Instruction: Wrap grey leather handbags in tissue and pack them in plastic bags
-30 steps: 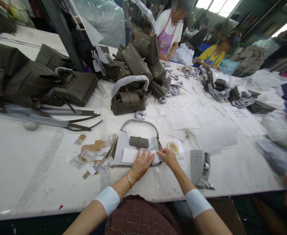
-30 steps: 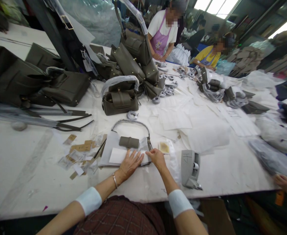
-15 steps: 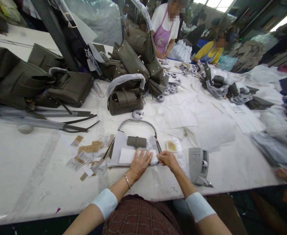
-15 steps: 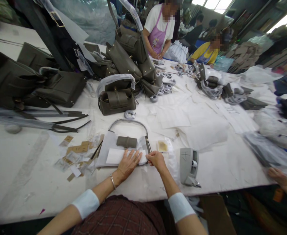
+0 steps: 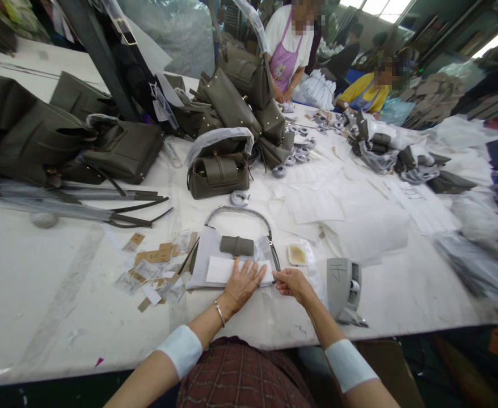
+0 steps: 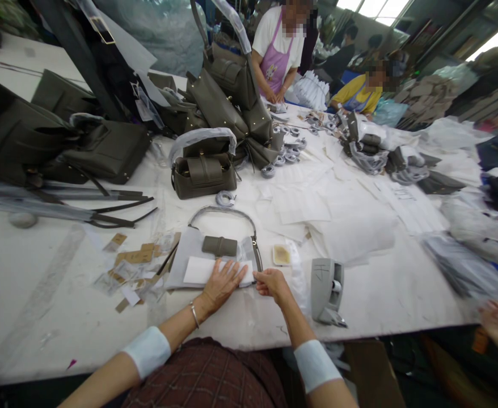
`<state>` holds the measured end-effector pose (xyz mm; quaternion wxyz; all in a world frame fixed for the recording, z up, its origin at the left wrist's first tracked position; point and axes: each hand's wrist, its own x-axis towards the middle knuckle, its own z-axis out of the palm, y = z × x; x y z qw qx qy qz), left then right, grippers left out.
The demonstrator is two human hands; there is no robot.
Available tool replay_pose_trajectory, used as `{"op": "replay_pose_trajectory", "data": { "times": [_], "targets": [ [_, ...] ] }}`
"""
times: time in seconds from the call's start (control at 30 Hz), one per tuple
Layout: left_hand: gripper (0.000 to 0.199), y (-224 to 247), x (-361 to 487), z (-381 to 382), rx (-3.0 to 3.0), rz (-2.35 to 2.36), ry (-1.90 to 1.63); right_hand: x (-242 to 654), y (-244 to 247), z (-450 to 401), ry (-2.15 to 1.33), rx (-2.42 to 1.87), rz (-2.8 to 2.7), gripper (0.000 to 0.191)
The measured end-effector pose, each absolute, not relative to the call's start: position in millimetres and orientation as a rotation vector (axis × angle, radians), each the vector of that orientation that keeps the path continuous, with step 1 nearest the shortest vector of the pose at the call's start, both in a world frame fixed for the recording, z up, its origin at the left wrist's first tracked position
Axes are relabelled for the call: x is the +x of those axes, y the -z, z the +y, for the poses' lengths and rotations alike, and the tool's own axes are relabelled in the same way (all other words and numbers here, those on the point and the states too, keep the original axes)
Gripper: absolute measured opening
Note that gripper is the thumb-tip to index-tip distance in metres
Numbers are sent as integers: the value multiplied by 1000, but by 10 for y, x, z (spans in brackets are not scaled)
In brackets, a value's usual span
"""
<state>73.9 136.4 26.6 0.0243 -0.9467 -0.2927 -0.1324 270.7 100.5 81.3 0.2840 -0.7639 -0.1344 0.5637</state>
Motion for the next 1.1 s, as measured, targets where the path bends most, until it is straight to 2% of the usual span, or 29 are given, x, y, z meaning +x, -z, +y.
{"op": "replay_pose_trajectory", "data": {
  "times": [0.2, 0.53, 0.83, 1.0, 1.1],
  "targets": [
    [44, -273, 751, 1369, -2929, -914, 409, 2716, -761, 1010, -1520, -1927, -314, 26],
    [45, -418, 763, 1375, -2934, -1045, 393, 2805, -688, 918, -1611, -1619, -191, 35],
    [46, -396, 803, 1384, -2986, -1082, 331, 2812, -607, 925, -1533, -1687, -271, 39],
    [43, -353, 786, 1384, -2968, -1060, 347, 2823, -698, 873, -1336, -1866, -390, 37],
    [43, -321, 791, 1377, -2957, -1045, 347, 2797, -888, 843, -897, -1996, -788, 23]
  ]
}}
